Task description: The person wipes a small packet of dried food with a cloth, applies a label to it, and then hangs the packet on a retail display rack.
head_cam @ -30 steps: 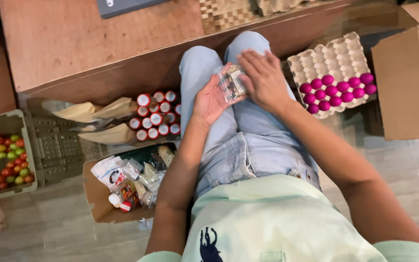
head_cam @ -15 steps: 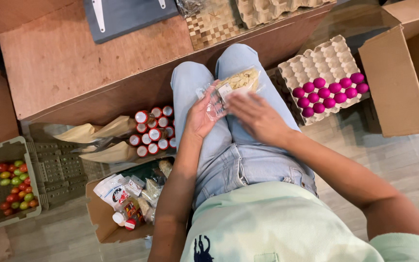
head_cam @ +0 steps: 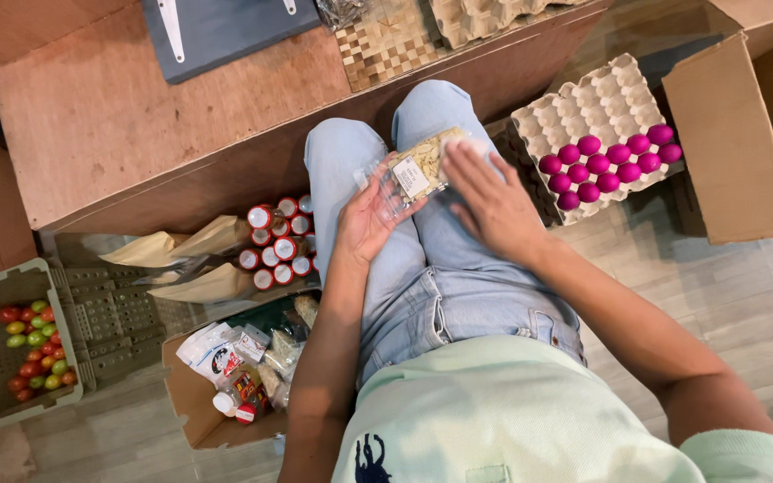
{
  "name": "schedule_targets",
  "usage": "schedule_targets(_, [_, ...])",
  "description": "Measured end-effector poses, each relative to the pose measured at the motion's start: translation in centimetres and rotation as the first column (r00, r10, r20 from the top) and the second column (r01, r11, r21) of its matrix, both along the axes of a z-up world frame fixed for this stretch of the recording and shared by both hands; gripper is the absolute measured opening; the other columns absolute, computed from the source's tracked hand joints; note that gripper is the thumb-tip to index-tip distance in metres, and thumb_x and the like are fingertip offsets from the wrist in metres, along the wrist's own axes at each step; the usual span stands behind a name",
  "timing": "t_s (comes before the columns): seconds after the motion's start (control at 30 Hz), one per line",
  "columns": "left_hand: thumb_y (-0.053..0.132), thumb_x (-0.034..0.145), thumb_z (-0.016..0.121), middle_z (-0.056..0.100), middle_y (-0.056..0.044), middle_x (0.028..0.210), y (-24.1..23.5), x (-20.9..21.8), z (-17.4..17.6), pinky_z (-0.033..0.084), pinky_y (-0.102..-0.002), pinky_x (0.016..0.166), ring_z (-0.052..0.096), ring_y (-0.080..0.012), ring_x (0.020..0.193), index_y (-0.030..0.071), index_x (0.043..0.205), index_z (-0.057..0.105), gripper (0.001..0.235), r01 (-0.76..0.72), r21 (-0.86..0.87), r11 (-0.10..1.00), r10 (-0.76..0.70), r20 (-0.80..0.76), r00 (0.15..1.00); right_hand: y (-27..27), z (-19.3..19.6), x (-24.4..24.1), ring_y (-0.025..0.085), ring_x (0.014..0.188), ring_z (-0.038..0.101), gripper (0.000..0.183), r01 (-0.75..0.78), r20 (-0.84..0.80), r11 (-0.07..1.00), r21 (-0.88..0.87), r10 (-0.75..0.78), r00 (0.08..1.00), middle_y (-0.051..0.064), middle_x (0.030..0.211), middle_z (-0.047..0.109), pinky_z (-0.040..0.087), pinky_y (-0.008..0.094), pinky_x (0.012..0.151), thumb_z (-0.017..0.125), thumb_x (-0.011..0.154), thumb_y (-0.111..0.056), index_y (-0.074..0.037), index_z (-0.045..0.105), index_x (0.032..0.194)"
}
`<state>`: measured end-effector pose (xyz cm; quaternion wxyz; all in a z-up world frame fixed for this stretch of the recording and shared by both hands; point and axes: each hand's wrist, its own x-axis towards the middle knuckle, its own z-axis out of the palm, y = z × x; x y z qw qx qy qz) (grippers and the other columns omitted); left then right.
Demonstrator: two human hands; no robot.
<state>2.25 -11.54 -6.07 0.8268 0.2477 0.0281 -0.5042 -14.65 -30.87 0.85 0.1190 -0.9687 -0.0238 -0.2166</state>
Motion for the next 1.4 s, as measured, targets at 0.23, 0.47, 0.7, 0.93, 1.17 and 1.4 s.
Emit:
schedule_targets(0.23, [0.024,0.116,0.042,0.051,-0.028,0.160,-0.1,-0.1,-0.1,0.050,-0.071,0.114,0.057,-0.0490,0.140,0.009,0.169,0.033,0.057,0.013,-0.030,0.999,-0.012,0.017,1.000,-3.0,-1.6,3.6,0.040,0.154,0.046,0.056,0.080,-0.026,0.971,0.223,-0.076,0.997,0.023,0.172,0.041,0.041,0.052,0.117,0.052,0.115,-0.020,0.000,0.043,0.167])
schedule_targets(0.47, [0.029,0.114,0.046,0.052,-0.025,0.160,-0.3,-0.7,1.9,0.051,-0.070,0.113,0.057,-0.0462,0.141,0.011,0.170,0.033,0.060,0.017,0.028,0.999,-0.020,0.108,0.994,-3.2,-3.2,3.4,0.036,0.127,0.065,0.041,0.175,0.045,0.685,0.707,-0.291,0.956,0.017,0.133,0.066,0.050,0.047,0.110,0.060,0.110,-0.002,-0.008,0.067,0.150])
schedule_targets(0.7, [0.021,0.110,0.058,0.055,-0.024,0.158,-0.4,-1.1,2.7,0.054,-0.066,0.113,0.061,-0.0424,0.137,0.013,0.168,0.038,0.062,0.031,0.088,0.996,-0.052,0.251,0.967,-4.9,-3.0,3.2,0.010,0.093,0.069,0.019,0.242,-0.157,0.370,0.897,-0.244,0.957,0.002,0.098,0.075,0.054,0.028,0.086,0.085,0.095,-0.012,-0.016,0.084,0.114])
schedule_targets(0.93, [0.017,0.110,0.061,0.057,-0.021,0.157,-0.5,-1.0,2.1,0.055,-0.066,0.111,0.063,-0.0393,0.136,0.013,0.168,0.039,0.062,0.015,0.065,0.998,-0.030,0.234,0.972,-5.5,-0.6,4.7,0.002,0.082,0.062,0.028,0.168,-0.157,0.067,0.983,-0.152,0.976,-0.001,0.089,0.070,0.053,0.017,0.078,0.075,0.092,0.000,-0.004,0.081,0.119])
schedule_targets(1.17, [0.016,0.111,0.058,0.057,-0.022,0.158,-0.5,-1.0,1.7,0.057,-0.065,0.110,0.063,-0.0393,0.137,0.012,0.168,0.038,0.061,0.017,0.073,0.997,-0.034,0.243,0.969,-5.2,-1.4,5.1,0.011,0.088,0.076,0.039,0.018,-0.013,0.016,1.000,-0.270,0.963,0.012,0.099,0.075,0.060,0.020,0.077,0.083,0.087,0.009,-0.007,0.056,0.111])
schedule_targets(1.4, [0.017,0.112,0.055,0.052,-0.024,0.161,-0.4,-1.2,2.8,0.057,-0.063,0.110,0.060,-0.0423,0.139,0.013,0.170,0.036,0.061,0.013,0.106,0.994,-0.040,0.260,0.965,-5.4,-2.7,3.2,0.015,0.097,0.071,0.038,0.093,-0.033,0.269,0.959,-0.218,0.975,0.015,0.104,0.077,0.057,0.027,0.088,0.077,0.095,0.009,-0.006,0.062,0.126])
